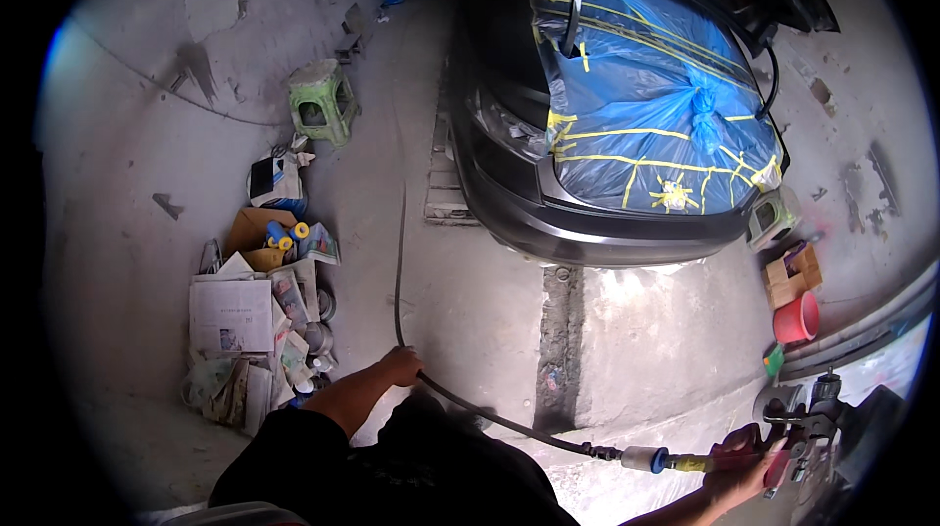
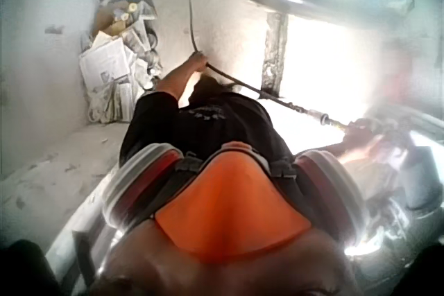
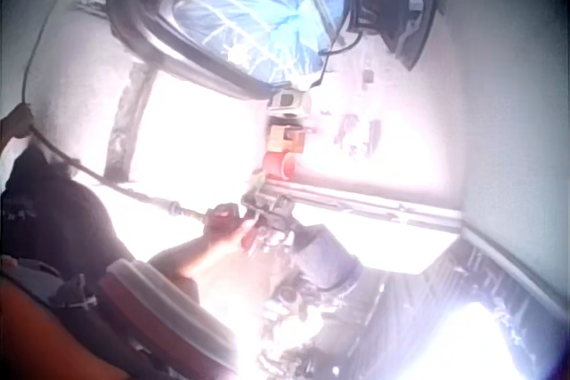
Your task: The person spray-paints the exterior panels of a dark car using a spray gun and a paint cup, moving along the doors and the rear quarter panel while in a body shop.
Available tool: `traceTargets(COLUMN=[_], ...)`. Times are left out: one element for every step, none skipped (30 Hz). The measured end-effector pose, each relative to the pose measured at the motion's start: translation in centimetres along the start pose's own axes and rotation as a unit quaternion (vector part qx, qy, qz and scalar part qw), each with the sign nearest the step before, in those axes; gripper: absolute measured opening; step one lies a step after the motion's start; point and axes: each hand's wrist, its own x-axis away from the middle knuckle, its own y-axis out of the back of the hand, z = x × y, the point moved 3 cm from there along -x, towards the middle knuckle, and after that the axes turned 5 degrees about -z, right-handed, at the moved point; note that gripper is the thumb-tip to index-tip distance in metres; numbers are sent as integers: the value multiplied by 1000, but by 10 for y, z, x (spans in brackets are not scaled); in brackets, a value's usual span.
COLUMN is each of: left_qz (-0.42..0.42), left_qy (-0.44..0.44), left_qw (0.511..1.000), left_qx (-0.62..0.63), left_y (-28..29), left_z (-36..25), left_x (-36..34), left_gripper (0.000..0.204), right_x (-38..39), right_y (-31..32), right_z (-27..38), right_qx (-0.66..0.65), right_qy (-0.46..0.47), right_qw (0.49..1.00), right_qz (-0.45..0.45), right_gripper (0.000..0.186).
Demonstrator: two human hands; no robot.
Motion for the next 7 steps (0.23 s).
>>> traceTargets(left_qz=[-26, -20, -68, -74, -81, -82, -82], left_qy=[61, 94, 119, 157, 175, 192, 197], left_qw=[998, 995, 990, 985, 981, 977, 976], left_qx=[9, -6, -21, -2, 16, 35, 41], left_y=[1, -10, -25, -35, -45, -58, -70], left_z=[7, 16, 30, 35, 38, 38, 34], left_x=[25, 43, 63, 81, 95, 109, 119], left_gripper=[27, 29, 28, 29, 30, 31, 31], right_x=[0, -13, -23, -25, -23, -15, -5], right_y=[-3, 22, 38, 46, 55, 56, 55], right_z=[12, 5, 2, 4, 5, 11, 18], right_qx=[15, 30, 8, -8, -22, -31, -40], right_qy=[30, 45, 49, 56, 56, 54, 51], right_qw=[999, 998, 999, 998, 997, 995, 993], right_qz=[9, -21, -18, -20, -47, -74, -102], right_gripper=[41, 43, 42, 41, 42, 43, 44])
